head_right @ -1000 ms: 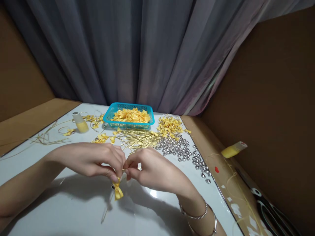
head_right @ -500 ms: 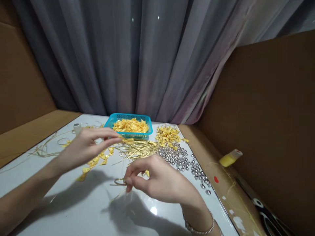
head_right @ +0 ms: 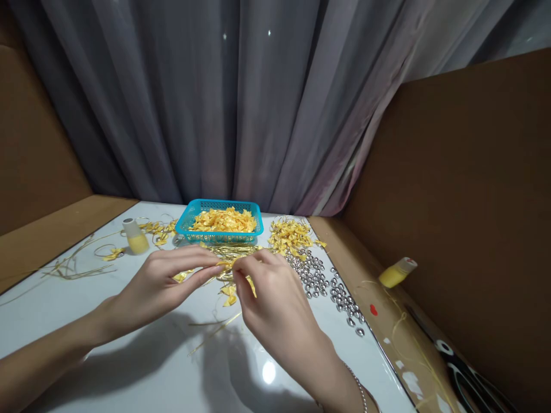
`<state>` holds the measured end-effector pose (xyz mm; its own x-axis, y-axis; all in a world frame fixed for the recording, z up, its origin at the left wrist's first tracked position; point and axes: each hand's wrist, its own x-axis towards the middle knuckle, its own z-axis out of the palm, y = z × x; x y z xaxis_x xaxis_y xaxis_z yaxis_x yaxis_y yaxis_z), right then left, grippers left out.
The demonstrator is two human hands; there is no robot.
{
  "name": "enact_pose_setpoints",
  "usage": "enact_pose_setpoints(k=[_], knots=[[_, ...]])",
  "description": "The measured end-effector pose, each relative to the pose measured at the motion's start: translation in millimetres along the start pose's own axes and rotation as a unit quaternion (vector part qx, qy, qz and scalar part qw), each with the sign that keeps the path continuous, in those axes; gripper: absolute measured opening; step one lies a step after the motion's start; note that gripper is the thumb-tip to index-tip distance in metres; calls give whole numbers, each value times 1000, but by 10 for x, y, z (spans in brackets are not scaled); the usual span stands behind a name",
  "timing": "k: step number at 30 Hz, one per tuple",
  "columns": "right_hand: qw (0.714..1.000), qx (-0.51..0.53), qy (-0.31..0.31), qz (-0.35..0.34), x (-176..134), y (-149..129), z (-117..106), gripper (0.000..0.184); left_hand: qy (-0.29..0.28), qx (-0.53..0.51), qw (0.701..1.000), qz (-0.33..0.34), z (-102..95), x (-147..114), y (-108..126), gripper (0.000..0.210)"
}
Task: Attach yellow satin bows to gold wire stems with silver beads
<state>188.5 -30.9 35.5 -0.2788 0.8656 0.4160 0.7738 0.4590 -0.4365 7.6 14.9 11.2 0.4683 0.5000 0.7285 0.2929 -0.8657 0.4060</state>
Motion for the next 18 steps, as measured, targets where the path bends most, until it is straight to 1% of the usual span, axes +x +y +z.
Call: enact_pose_setpoints(k=[5,9,18], knots=[[998,-47,25,-19,-22,-20,21,19,4,38,998,56,33,-32,6,12],[996,-67,39,-35,-25,-25,26,23,1,89,992,91,45,-55,5,14],[994,-89,59,-23,-29,-30,74,23,0,183,971,151,82,-75,50,14]])
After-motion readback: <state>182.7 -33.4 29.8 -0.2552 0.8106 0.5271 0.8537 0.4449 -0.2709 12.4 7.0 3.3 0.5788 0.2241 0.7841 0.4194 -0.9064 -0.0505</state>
